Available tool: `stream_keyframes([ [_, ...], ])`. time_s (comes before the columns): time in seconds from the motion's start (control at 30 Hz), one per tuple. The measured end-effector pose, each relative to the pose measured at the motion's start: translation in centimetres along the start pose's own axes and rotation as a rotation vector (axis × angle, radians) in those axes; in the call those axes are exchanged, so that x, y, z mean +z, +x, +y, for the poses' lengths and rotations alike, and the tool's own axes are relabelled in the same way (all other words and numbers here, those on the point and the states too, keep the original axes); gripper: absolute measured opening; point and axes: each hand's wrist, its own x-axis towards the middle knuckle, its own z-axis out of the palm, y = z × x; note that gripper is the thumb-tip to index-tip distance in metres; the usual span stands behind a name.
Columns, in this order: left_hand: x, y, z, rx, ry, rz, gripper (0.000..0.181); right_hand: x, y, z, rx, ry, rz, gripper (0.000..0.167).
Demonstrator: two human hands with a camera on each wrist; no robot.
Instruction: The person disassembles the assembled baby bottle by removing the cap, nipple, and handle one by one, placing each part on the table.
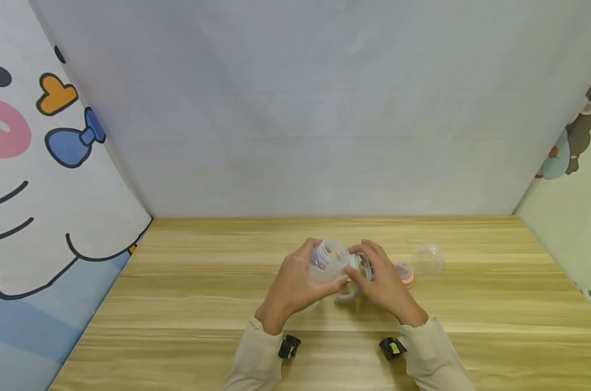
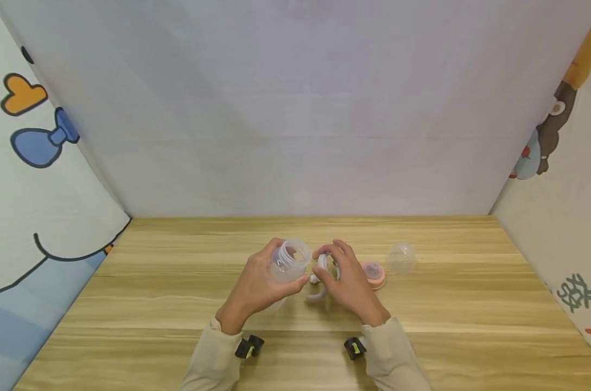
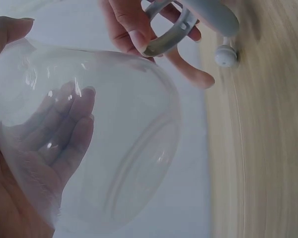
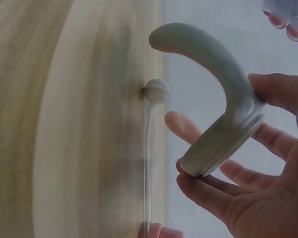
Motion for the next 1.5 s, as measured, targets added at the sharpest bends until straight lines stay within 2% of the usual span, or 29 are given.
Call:
stream_keyframes([
  [0.3,0.0,0.1,-0.2,-0.007,-0.012,0.015,0.062,0.5,0.2,0.5,-0.039,0.007,-0.025,0.033],
  [0.5,0.1,0.1,-0.5,-0.029,-0.043,0.02,0.071,0.6,0.1,0.9,-0.056,0.027,-0.036,0.032],
  [0.57,0.1,0.1,-0.5,-0.03,-0.041,0.04,0.074,0.7,0.1,0.9,-0.051,0.045,-0.045,0.032],
  [0.67,-0.1,0.1,-0.7,-0.021,-0.023,0.125,0.077,0.7,0.2,1.0,-0.042,0.073,-0.059,0.032],
  [0.8,-0.4,0.3,-1.2,-0.023,-0.009,0.299,0.078,0.8,0.2,1.1,-0.025,0.083,-0.057,0.033],
  [0.87,-0.6,0.4,-1.6,-0.034,-0.016,0.365,0.079,0.8,0.2,1.2,-0.007,0.084,-0.056,0.033],
  [0.93,-0.7,0.5,-2.1,-0.056,-0.019,0.412,0.079,0.9,0.2,1.4,0.008,0.082,-0.055,0.034],
  [1.03,-1.0,0.6,-2.7,-0.092,-0.019,0.448,0.079,0.9,0.3,1.5,0.012,0.083,-0.061,0.034],
  [1.1,-1.1,0.6,-3.0,-0.117,-0.029,0.454,0.079,0.9,0.3,1.5,0.009,0.081,-0.066,0.034],
  [1.33,-1.0,0.6,-3.7,-0.168,-0.045,0.377,0.078,0.6,0.1,1.5,0.015,0.077,-0.069,0.035],
  [1.5,-1.0,0.4,-3.9,-0.203,-0.041,0.354,0.081,0.9,0.2,1.4,-0.007,0.085,-0.071,0.036],
])
